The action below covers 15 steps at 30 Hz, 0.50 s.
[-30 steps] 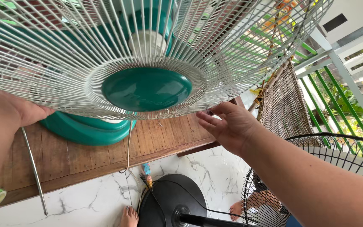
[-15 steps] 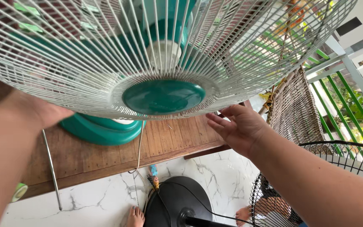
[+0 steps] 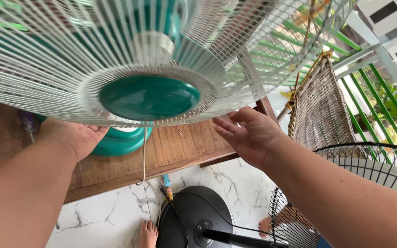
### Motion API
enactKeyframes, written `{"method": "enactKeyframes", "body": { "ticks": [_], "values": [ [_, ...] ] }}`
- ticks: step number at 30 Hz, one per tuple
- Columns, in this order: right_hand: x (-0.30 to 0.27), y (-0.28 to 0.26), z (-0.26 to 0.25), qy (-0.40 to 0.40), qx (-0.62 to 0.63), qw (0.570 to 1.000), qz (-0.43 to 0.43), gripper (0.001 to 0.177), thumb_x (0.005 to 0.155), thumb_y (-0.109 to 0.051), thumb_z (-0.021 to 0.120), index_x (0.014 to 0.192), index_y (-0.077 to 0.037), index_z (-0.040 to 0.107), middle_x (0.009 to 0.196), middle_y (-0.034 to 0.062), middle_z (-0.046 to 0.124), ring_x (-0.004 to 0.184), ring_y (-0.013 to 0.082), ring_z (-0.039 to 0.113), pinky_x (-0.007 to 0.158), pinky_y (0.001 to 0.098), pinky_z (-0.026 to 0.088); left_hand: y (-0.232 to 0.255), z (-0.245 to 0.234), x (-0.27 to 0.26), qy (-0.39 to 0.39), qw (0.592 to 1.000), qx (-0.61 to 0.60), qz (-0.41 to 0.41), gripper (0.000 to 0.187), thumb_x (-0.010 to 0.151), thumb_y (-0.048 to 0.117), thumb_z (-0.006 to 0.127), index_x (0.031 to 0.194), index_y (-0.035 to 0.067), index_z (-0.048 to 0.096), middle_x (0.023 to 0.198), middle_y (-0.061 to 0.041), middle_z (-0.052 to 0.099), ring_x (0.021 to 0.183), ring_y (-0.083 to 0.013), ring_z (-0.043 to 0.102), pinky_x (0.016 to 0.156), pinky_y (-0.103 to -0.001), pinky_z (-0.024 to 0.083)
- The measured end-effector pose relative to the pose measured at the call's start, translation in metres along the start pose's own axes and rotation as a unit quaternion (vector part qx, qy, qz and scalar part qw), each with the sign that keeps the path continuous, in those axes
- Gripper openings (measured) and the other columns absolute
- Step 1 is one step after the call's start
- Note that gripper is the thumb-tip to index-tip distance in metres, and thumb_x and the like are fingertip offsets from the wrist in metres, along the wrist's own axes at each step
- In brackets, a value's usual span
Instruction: The person disassembles a table fan by removing the front grille, unscrewing the blade nut, and detaching the fan blades. The person then removes the rear grille and uses a screwdriver to loosen the central motor housing screws.
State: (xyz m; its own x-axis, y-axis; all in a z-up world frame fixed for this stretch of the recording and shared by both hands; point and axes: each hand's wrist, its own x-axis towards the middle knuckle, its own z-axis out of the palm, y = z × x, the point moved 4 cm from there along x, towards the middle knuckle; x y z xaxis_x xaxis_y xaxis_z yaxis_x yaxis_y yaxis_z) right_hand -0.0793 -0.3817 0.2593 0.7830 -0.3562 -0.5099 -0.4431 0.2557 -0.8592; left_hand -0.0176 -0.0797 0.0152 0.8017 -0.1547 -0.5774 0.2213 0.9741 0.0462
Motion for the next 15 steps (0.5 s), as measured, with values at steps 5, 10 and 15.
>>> {"method": "enactKeyframes", "body": {
  "ticks": [5, 10, 15],
  "values": [
    [0.005, 0.002, -0.008, -0.021, -0.025, 0.999, -0.012, 0.078, 0.083, 0.005, 0.051, 0.151, -0.007, 0.017, 0.144, 0.0200, 0.042, 0.135, 0.0407, 0.055, 0.108, 0.0445, 0.047, -0.006, 0.010, -0.014, -0.022, 0.997, 0.071, 0.013, 0.060, 0.104, 0.040, 0.030, 0.147, 0.003, 0.049, 0.154, -0.014, 0.049, 0.141, -0.0321, 0.049, 0.115, -0.052, 0.041],
    [0.013, 0.005, -0.015, -0.069, -0.036, 0.997, -0.015, 0.079, 0.085, 0.004, 0.052, 0.156, -0.002, 0.019, 0.145, 0.0193, 0.043, 0.135, 0.0402, 0.056, 0.108, 0.0458, 0.046, 0.017, 0.028, -0.047, 0.016, 0.993, 0.110, 0.050, 0.066, 0.097, 0.053, 0.035, 0.148, 0.013, 0.048, 0.157, -0.007, 0.050, 0.145, -0.0295, 0.047, 0.118, -0.053, 0.035],
    [0.018, -0.006, -0.025, -0.034, -0.045, 0.998, -0.010, 0.070, 0.087, 0.003, 0.054, 0.151, -0.002, 0.025, 0.140, 0.0195, 0.044, 0.131, 0.0402, 0.060, 0.105, 0.0476, 0.050, 0.066, 0.054, -0.100, 0.091, 0.981, 0.140, 0.100, 0.070, 0.099, 0.057, 0.031, 0.152, 0.013, 0.044, 0.157, -0.006, 0.049, 0.144, -0.0321, 0.044, 0.119, -0.051, 0.027]
  ]
}}
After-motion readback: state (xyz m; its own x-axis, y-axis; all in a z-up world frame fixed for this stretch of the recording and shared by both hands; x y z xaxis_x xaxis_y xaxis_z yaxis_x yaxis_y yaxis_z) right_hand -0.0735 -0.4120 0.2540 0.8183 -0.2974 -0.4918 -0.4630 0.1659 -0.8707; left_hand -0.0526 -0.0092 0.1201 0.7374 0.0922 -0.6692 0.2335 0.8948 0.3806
